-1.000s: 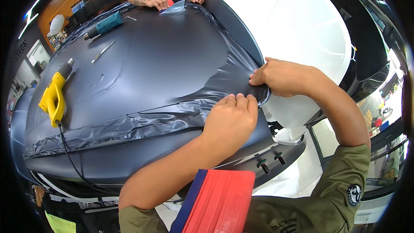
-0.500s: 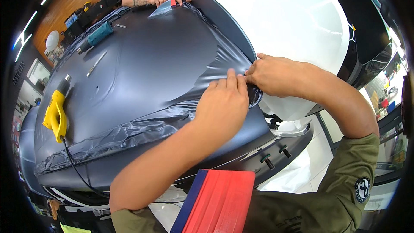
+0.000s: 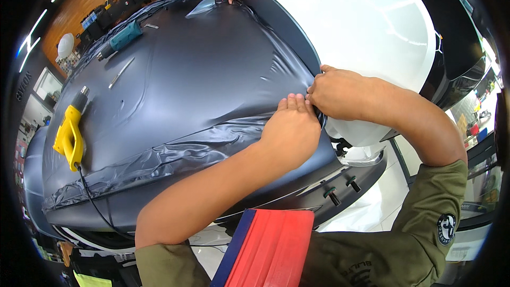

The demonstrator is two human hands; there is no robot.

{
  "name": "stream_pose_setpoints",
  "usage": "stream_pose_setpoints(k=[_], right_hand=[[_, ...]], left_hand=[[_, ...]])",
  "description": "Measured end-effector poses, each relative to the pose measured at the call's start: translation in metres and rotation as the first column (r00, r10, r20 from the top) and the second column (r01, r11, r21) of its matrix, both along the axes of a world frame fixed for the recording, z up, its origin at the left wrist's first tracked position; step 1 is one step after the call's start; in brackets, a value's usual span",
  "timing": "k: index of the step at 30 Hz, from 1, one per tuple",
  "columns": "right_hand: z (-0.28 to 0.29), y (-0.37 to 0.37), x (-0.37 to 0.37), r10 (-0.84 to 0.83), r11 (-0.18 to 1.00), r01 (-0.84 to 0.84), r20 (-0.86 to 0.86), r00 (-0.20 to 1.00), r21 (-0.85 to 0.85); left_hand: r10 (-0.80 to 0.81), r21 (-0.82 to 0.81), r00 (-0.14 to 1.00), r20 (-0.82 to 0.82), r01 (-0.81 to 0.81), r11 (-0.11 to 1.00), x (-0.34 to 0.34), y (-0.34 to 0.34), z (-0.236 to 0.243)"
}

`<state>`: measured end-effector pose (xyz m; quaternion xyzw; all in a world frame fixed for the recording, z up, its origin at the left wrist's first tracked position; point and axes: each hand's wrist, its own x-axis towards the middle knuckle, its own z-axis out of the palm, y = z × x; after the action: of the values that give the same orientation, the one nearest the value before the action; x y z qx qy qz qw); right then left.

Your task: The person applies a matte black vinyl wrap to a car hood using a red squeegee and a yellow heat gun. They smooth the film, heat and stretch edges, and trim excess material along the hood contours.

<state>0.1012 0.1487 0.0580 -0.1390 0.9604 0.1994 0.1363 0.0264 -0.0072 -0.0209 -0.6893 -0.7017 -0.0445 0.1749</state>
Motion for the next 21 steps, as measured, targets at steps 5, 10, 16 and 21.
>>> stream_pose_setpoints(k=[5, 10, 16, 21], right_hand=[[-0.005, 0.000, -0.006, -0.065, 0.994, 0.063, 0.023, 0.998, 0.087], [-0.032, 0.016, 0.027, 0.082, 0.992, -0.116, -0.429, 0.899, -0.053], [-0.021, -0.029, 0.028, -0.575, 0.771, 0.173, -0.552, 0.604, -0.613], [-0.010, -0.049, -0.029, -0.805, 0.592, 0.577, -0.384, 0.452, -0.563]], left_hand=[[0.034, -0.067, 0.999, 0.034, -0.032, 0.997, 0.003, 0.003, 0.004], [0.067, -0.142, 0.992, 0.103, -0.052, 0.988, 0.011, 0.002, 0.011], [0.060, -0.171, 0.988, 0.142, -0.035, 0.985, 0.004, -0.004, 0.014], [0.025, -0.533, 0.952, 0.304, 0.148, 0.833, -0.019, 0.006, 0.062]])
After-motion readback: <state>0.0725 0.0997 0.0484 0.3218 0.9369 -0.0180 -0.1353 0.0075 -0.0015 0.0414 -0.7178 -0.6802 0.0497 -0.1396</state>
